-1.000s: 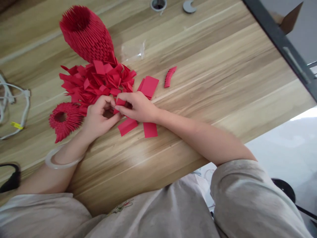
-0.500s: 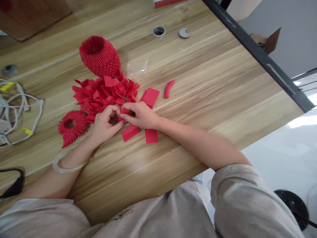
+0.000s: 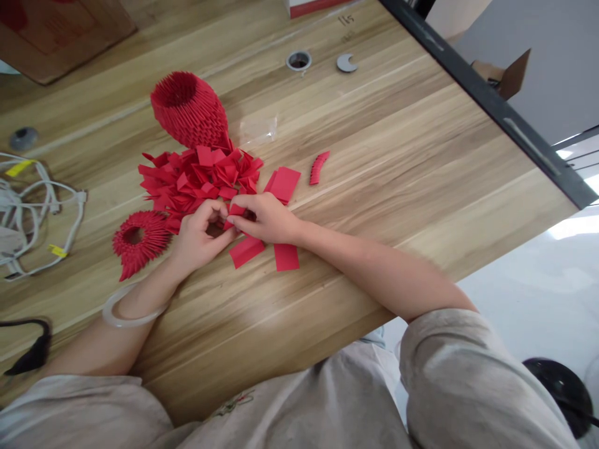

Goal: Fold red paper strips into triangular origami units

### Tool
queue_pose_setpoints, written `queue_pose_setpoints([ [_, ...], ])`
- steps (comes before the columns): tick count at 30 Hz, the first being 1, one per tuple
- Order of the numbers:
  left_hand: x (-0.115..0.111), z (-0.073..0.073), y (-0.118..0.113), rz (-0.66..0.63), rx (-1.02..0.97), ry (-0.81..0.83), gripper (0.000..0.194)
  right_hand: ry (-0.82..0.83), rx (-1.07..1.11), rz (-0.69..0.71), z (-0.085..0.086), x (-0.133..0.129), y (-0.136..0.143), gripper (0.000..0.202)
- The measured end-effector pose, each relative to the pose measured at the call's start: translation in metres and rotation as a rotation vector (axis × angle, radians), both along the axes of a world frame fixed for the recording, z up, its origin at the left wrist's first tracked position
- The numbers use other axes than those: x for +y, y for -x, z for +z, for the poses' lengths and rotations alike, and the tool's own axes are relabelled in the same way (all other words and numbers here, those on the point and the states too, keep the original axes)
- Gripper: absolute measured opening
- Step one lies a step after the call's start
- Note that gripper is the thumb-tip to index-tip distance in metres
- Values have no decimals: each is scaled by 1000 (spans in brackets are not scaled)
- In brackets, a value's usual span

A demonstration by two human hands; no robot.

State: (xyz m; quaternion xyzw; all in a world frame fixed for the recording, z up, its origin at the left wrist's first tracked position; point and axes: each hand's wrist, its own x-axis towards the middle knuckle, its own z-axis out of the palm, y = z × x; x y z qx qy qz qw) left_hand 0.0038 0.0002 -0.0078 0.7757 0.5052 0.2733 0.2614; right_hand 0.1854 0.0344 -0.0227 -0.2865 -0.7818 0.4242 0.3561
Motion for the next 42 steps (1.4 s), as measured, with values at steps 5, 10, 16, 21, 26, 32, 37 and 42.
queue_pose_setpoints([
  [5, 0, 0, 0, 1, -9, -2, 20, -4, -9, -6, 1, 0, 0, 17],
  [10, -1, 0, 0, -4, -7, -1, 20, -7, -14, -5, 0, 0, 0, 17],
  [16, 0, -2, 1, -10, -9, -9, 20, -12, -14, -7, -1, 0, 0, 17],
  [21, 0, -1, 0, -9, -12, -5, 21, -17, -24, 5, -1, 1, -1, 18],
  [26, 0, 0, -1, 4, -10, 16, 21, -29, -62, -2, -1, 1, 0, 19],
  [32, -1, 1, -1, 20, -10, 46, 23, -42, -75, -2, 0, 1, -1, 19],
  [37, -1, 2, -2, 20, 3, 47, 23, -48, -102, 3, 1, 1, -2, 20],
  [42, -1, 2, -2, 18, -1, 35, 23, -61, -107, 7, 1, 1, -2, 19],
])
